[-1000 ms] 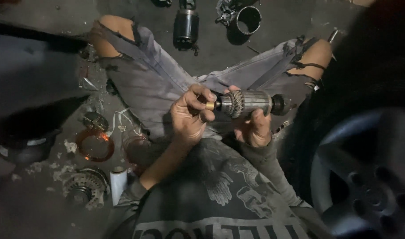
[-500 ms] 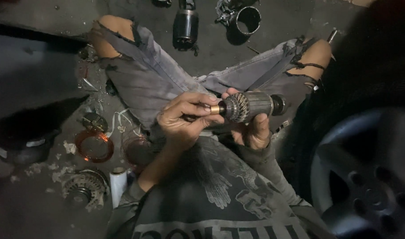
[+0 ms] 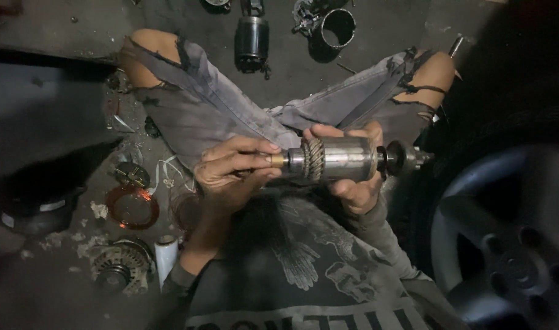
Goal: Reassembling the internal components of an automotive starter motor, including the armature and housing.
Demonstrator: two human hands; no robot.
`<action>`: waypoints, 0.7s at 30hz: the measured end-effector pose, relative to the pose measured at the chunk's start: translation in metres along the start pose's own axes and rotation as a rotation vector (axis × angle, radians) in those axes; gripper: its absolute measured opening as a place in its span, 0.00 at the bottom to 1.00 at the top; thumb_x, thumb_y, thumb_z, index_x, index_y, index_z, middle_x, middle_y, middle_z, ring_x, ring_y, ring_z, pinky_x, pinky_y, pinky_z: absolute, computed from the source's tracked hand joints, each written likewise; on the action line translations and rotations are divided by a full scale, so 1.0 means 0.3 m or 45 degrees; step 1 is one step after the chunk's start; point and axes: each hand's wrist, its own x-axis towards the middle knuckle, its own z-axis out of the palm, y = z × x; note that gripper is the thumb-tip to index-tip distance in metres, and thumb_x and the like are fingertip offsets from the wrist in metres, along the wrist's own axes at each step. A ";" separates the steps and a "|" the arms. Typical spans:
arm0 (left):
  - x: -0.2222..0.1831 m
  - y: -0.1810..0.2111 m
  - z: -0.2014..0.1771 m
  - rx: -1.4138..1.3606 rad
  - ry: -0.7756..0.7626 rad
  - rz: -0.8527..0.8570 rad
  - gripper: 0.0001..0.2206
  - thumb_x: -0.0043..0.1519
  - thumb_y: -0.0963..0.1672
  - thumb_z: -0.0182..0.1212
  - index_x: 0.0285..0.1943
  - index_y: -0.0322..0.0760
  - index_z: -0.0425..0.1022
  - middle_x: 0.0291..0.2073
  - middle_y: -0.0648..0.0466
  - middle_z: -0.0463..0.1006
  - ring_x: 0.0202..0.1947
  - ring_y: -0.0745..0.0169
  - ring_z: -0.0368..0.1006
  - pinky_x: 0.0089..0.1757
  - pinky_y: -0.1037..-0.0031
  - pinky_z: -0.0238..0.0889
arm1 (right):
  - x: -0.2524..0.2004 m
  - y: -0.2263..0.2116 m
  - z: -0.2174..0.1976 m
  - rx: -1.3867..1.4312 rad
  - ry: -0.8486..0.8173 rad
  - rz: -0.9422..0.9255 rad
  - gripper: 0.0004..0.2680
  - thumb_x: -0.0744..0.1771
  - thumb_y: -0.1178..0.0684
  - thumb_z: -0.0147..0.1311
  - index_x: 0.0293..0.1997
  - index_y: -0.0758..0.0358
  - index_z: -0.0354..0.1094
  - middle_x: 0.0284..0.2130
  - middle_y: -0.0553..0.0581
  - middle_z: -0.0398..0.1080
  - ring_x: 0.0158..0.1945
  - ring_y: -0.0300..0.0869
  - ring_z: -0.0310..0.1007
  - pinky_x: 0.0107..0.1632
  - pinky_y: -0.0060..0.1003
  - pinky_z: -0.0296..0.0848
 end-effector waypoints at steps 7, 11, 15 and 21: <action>0.022 0.040 -0.023 0.166 -0.061 -0.022 0.07 0.49 0.35 0.77 0.32 0.31 0.82 0.34 0.40 0.84 0.30 0.52 0.83 0.32 0.71 0.74 | 0.079 -0.057 0.075 -0.244 -0.100 0.001 0.31 0.60 0.60 0.68 0.68 0.58 0.52 0.63 0.85 0.58 0.69 0.70 0.60 0.66 0.62 0.67; 0.015 0.020 -0.028 -0.021 -0.003 -0.086 0.11 0.50 0.36 0.76 0.38 0.25 0.79 0.32 0.38 0.83 0.24 0.61 0.77 0.29 0.73 0.72 | 0.099 -0.075 0.102 -0.461 -0.072 0.059 0.31 0.58 0.58 0.72 0.63 0.59 0.50 0.59 0.87 0.63 0.65 0.66 0.67 0.62 0.52 0.73; 0.005 0.031 -0.027 0.133 -0.053 -0.130 0.07 0.53 0.37 0.74 0.38 0.29 0.83 0.35 0.42 0.84 0.27 0.59 0.82 0.31 0.74 0.74 | 0.105 -0.069 0.118 -0.495 -0.036 0.046 0.30 0.58 0.57 0.74 0.58 0.64 0.51 0.55 0.86 0.67 0.64 0.65 0.69 0.63 0.47 0.71; 0.002 0.017 -0.008 0.311 0.013 -0.037 0.06 0.57 0.40 0.73 0.39 0.29 0.85 0.34 0.47 0.84 0.30 0.59 0.83 0.34 0.74 0.74 | 0.101 -0.076 0.106 -0.584 -0.068 0.107 0.30 0.57 0.61 0.74 0.60 0.59 0.52 0.57 0.84 0.67 0.65 0.63 0.69 0.61 0.49 0.75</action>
